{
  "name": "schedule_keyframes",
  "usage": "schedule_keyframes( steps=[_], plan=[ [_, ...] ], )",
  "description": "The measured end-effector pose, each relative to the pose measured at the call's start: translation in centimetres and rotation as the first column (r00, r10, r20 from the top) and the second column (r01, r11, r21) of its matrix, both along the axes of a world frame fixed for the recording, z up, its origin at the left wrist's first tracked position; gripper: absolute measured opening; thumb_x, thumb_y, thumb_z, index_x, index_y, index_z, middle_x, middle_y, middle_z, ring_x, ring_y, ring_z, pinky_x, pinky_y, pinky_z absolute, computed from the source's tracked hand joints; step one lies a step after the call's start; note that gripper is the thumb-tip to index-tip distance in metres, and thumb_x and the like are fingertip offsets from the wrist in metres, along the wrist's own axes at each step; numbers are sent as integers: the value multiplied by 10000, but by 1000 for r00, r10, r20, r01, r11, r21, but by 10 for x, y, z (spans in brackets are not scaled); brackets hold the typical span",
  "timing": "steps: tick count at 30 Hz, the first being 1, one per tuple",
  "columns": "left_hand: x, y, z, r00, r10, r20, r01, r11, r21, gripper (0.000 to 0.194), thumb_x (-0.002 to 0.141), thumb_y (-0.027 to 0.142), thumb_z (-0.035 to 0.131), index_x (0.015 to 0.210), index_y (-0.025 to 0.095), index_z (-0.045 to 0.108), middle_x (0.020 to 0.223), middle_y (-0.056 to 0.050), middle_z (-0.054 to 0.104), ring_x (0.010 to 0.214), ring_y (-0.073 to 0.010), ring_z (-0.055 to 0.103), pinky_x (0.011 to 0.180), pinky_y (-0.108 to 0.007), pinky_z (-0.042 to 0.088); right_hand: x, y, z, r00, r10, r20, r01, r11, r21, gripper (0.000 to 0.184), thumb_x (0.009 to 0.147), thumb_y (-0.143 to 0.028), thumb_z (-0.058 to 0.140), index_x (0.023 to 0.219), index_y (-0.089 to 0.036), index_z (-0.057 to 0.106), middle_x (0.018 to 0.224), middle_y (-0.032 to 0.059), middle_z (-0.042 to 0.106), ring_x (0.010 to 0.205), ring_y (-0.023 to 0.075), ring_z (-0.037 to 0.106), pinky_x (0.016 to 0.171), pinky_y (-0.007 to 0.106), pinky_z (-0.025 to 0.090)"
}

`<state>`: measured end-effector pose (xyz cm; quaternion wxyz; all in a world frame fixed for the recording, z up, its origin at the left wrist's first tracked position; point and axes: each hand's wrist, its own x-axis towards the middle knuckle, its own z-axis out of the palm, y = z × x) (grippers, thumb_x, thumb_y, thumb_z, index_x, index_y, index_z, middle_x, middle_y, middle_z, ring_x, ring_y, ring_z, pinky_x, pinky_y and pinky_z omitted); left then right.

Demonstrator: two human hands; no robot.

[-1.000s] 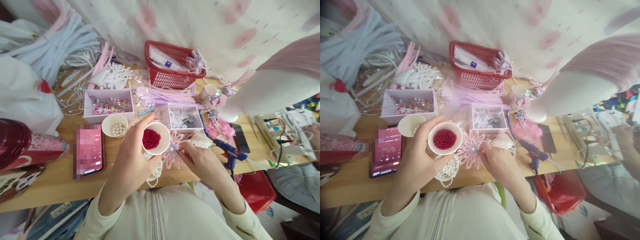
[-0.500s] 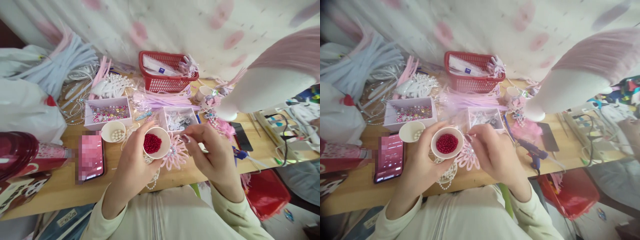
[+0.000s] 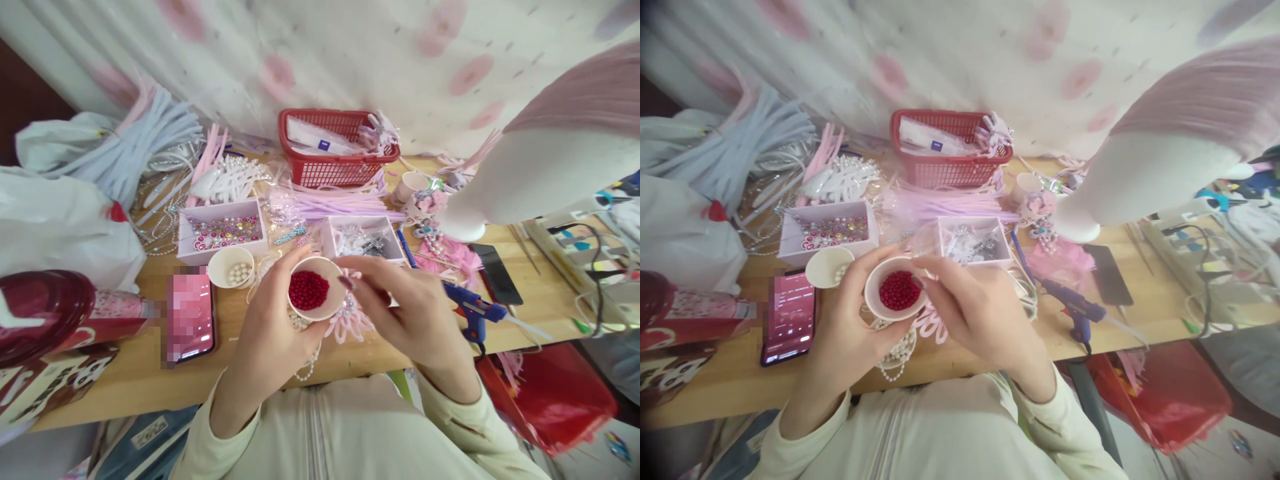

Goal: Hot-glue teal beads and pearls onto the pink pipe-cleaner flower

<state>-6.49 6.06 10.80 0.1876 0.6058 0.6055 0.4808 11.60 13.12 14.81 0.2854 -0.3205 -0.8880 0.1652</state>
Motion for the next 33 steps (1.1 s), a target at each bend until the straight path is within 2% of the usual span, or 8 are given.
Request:
schedule_keyframes(
  steps=[3,6,12,15,18,24,29,33],
  plan=[
    [0,-1,-2,999,32,26,-32,999,-28,735,798,126,819,1455,261,519,1466,-81,649,1338,-270,641,1141,-417,540,18,-2,2,975,-201,-90,203,979,9,136,1031,-184,590,1077,-236,707,698,-54,692,545,81,598,561,214,437],
    [-1,-1,-5,995,81,63,-80,997,-24,754,783,157,828,1463,283,528,1461,-74,639,1330,-298,640,1102,-432,569,39,-7,-7,934,-328,-141,328,944,-26,76,995,-208,649,933,-242,679,585,-80,592,477,75,514,509,210,399],
    [-4,-6,-3,961,192,198,-203,979,37,804,733,250,910,1455,324,565,1455,-64,632,1303,-321,646,1135,-503,548,63,-26,-50,869,-481,114,493,824,-281,474,1043,-470,488,633,-234,479,477,-44,508,425,101,440,461,258,315],
    [-4,-8,-1,961,213,176,-223,974,39,842,705,235,931,1459,308,565,1434,-75,640,1288,-316,659,1127,-494,563,65,-33,-64,872,-464,153,486,791,-371,527,1053,-533,416,613,-245,438,458,-34,498,415,116,453,469,267,323],
    [-2,-9,-1,962,208,179,-222,973,62,822,703,197,922,1441,295,574,1420,-68,648,1275,-286,675,1079,-422,602,64,-34,-67,883,-429,188,466,762,-450,522,1040,-566,410,622,-253,421,467,-25,524,428,134,496,483,271,335],
    [9,-17,5,931,279,236,-312,943,116,777,679,160,919,1387,255,614,1389,-67,688,1217,-234,707,1016,-332,622,54,-25,-75,929,-281,242,370,737,-566,392,992,-459,451,670,-247,524,502,-10,594,454,170,546,532,295,339],
    [19,-36,19,913,356,198,-394,894,212,780,659,164,930,1373,287,639,1308,-14,716,1155,-207,712,981,-304,626,55,-25,-85,941,-291,171,335,739,-585,366,976,-414,426,651,-251,478,505,-3,575,463,171,526,527,302,318],
    [28,-49,18,944,305,124,-324,927,189,789,657,233,953,1378,307,643,1275,-8,732,1113,-215,730,929,-290,646,71,-30,-79,940,-341,25,289,754,-590,402,1005,-424,439,640,-255,428,498,-23,554,474,145,526,517,274,358]
  ],
)
